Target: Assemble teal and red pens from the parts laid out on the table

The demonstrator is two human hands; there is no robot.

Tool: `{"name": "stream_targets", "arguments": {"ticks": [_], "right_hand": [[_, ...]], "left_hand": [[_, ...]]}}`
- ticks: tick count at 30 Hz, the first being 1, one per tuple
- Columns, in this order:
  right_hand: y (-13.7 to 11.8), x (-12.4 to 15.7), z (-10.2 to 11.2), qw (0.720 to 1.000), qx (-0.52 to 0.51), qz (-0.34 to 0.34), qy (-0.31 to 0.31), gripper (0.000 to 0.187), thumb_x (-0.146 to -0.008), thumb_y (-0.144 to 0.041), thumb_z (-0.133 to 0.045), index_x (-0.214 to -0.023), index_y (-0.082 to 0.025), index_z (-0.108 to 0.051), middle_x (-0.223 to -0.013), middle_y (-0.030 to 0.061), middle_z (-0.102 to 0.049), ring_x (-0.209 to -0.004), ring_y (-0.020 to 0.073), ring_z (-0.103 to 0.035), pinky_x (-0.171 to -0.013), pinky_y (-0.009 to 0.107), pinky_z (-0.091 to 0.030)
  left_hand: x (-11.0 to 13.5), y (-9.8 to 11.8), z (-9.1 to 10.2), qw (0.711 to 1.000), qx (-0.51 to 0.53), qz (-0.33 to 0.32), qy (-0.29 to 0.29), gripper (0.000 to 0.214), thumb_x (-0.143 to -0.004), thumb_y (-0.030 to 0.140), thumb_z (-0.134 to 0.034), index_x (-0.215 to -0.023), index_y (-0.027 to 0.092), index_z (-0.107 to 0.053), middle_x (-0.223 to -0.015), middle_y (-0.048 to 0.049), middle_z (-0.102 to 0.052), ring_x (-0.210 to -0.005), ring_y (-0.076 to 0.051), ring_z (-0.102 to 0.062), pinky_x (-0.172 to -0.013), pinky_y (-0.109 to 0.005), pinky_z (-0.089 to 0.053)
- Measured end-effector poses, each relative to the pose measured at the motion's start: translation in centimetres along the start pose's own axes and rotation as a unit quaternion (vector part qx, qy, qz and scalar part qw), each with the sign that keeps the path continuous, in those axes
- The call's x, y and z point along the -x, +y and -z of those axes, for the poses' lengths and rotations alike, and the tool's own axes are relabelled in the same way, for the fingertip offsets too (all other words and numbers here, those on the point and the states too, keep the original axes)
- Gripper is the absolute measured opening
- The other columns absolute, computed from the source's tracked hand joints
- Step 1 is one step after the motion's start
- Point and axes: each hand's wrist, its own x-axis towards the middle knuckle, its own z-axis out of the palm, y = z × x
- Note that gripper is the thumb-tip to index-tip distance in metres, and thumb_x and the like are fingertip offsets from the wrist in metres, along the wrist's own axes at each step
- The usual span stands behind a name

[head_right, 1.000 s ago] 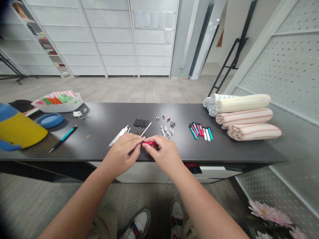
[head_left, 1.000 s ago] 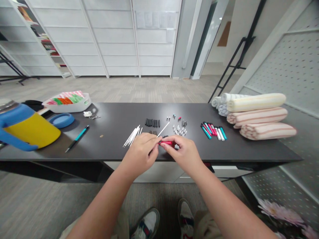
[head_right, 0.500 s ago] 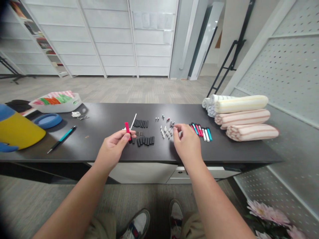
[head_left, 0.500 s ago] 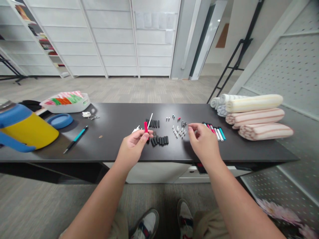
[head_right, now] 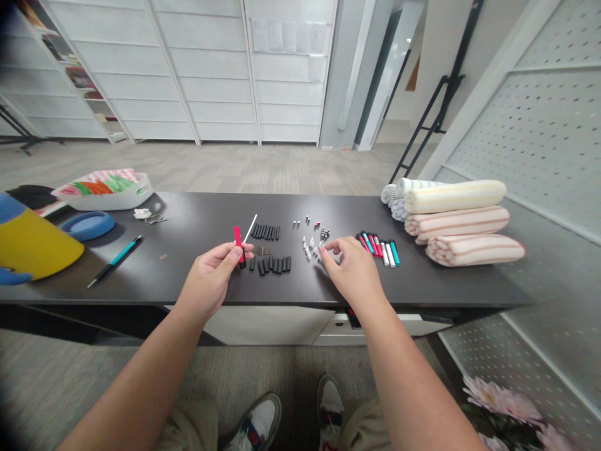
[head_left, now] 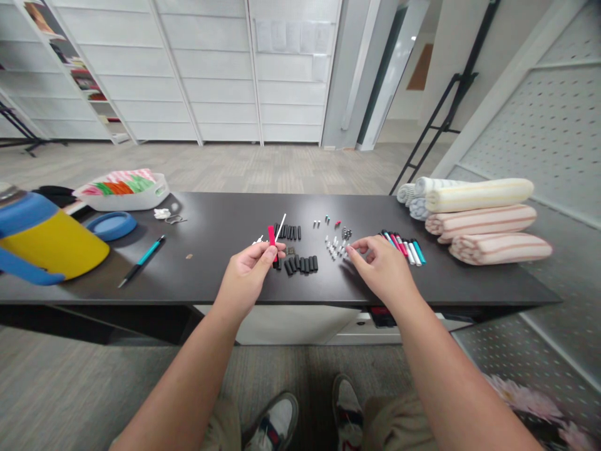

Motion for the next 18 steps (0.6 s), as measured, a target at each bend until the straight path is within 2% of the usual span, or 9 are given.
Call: {"name": "stream_targets", "arguments": {"ticks": [4, 9, 14, 18], "right_hand": [[-0.1, 0.2, -0.1, 1.0, 0.022, 0.012, -0.018, 0.027, -0.091, -0.049, -0.072, -0.092, -0.023, -0.076, -0.088, 0.0055, -0.07, -0.076, 0.0224, -0.063, -0.072, 0.035, -0.045], [-0.3, 0.3, -0.2, 0.998, 0.039, 0.007, -0.043, 0.014, -0.092, -0.038, -0.072, -0.091, -0.025, -0.078, -0.088, 0.0031, -0.07, -0.079, 0.021, -0.066, -0.072, 0.034, -0.045], [-0.8, 0.2, -0.1, 0.999, -0.027, 0.014, -0.025, 0.019, -0.096, -0.039, -0.069, -0.093, -0.023, -0.078, -0.087, 0.0034, -0.07, -0.069, 0.0187, -0.061, -0.07, 0.033, -0.045], [-1.2, 0.1, -0.3, 0.997, -0.052, 0.054, -0.032, 0.022, -0.1, -0.037, -0.063, -0.094, -0.022, -0.078, -0.09, 0.0058, -0.071, -0.077, 0.0207, -0.064, -0.074, 0.034, -0.047]], "left_hand": [[0.0, 0.0, 0.0, 1.0, -0.003, 0.0, 0.002, 0.034, -0.094, 0.048, -0.072, -0.108, 0.018, -0.083, -0.1, -0.0095, -0.081, -0.098, -0.022, -0.073, -0.095, -0.034, -0.053], [0.0, 0.0, 0.0, 1.0, 0.002, 0.0, 0.002, 0.033, -0.095, 0.047, -0.072, -0.106, 0.018, -0.083, -0.098, -0.0089, -0.081, -0.095, -0.021, -0.072, -0.094, -0.033, -0.053], [0.1, 0.2, -0.1, 1.0, 0.001, -0.002, -0.002, 0.034, -0.095, 0.048, -0.072, -0.106, 0.018, -0.083, -0.098, -0.0088, -0.081, -0.095, -0.021, -0.072, -0.094, -0.034, -0.053], [0.2, 0.3, -0.1, 1.0, 0.004, -0.008, -0.008, 0.031, -0.096, 0.046, -0.071, -0.106, 0.019, -0.083, -0.098, -0.0073, -0.081, -0.096, -0.02, -0.071, -0.095, -0.032, -0.052]]}}
